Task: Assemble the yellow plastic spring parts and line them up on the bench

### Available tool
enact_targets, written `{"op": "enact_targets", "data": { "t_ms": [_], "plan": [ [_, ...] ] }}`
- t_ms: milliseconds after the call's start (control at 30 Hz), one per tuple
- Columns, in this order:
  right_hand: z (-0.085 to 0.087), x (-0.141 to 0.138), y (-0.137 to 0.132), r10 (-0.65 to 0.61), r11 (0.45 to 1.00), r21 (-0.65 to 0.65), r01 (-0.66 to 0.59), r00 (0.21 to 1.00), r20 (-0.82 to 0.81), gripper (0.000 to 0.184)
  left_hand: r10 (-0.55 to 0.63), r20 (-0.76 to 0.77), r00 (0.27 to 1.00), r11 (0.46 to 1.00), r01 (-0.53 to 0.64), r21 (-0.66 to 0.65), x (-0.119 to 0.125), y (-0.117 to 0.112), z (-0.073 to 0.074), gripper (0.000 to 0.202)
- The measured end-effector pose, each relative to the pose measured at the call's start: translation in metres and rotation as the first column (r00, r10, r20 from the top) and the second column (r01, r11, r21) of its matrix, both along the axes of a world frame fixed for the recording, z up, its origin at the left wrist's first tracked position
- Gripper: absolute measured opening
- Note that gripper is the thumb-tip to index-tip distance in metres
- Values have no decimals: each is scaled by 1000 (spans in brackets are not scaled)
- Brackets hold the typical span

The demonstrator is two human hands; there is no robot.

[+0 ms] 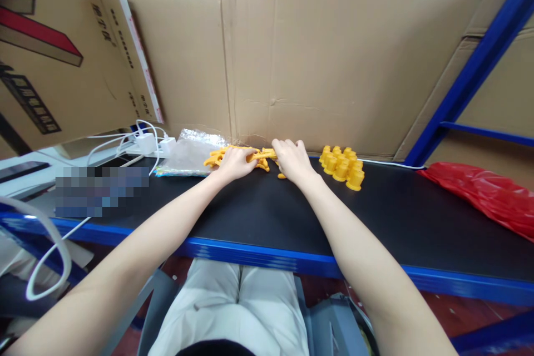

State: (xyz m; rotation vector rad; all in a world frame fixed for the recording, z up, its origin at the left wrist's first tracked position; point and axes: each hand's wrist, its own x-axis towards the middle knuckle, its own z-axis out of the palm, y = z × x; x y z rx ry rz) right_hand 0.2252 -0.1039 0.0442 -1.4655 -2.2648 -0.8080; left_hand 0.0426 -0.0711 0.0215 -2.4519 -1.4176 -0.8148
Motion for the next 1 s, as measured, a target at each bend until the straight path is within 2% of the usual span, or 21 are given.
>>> {"op": "enact_targets", "data": {
  "t_ms": [167, 267, 367, 433, 533, 600, 667, 733, 833, 900, 1000],
  "plan": [
    [-4, 9, 8, 126, 985, -113, -132, 990, -60, 27, 38, -4, 999, 999, -38, 8, -5, 2, -1, 35],
    [-8, 8, 11, 117, 971, -203, -128, 991, -64, 28, 47, -17, 999, 999, -47, -13, -6, 5, -2, 36],
    [-7, 6, 8, 77, 967, -242, -85, 996, -42, 26, 45, -21, 999, 999, -45, -16, -5, 6, -4, 36],
    [-3, 9, 6, 31, 975, -218, -34, 999, -19, 25, 55, -19, 998, 998, -55, -13, -5, 8, -5, 35],
    [5, 26, 6, -95, 987, -135, 90, 995, -27, 26, 128, 9, 992, 991, -128, -28, -11, 14, -5, 31],
    [10, 44, 9, -208, 976, -93, 199, 974, -93, 27, 187, 28, 982, 981, -185, -65, -18, 20, -5, 29],
    [14, 66, 14, -345, 938, -114, 329, 917, -200, 29, 254, 39, 966, 963, -249, -102, -25, 26, -6, 28],
    [14, 86, 18, -496, 866, -233, 442, 816, -296, 31, 279, 63, 958, 956, -271, -111, -31, 31, -8, 29],
    [10, 112, 24, -646, 759, -387, 524, 678, -349, 38, 292, 99, 951, 953, -280, -119, -35, 36, -11, 37],
    [5, 123, 27, -698, 709, -443, 549, 637, -327, 37, 269, 111, 957, 961, -259, -102, -36, 36, -13, 40],
    [-2, 129, 32, -738, 641, -554, 531, 625, -254, 28, 204, 126, 971, 979, -199, -53, -35, 35, -15, 42]
  ]
}}
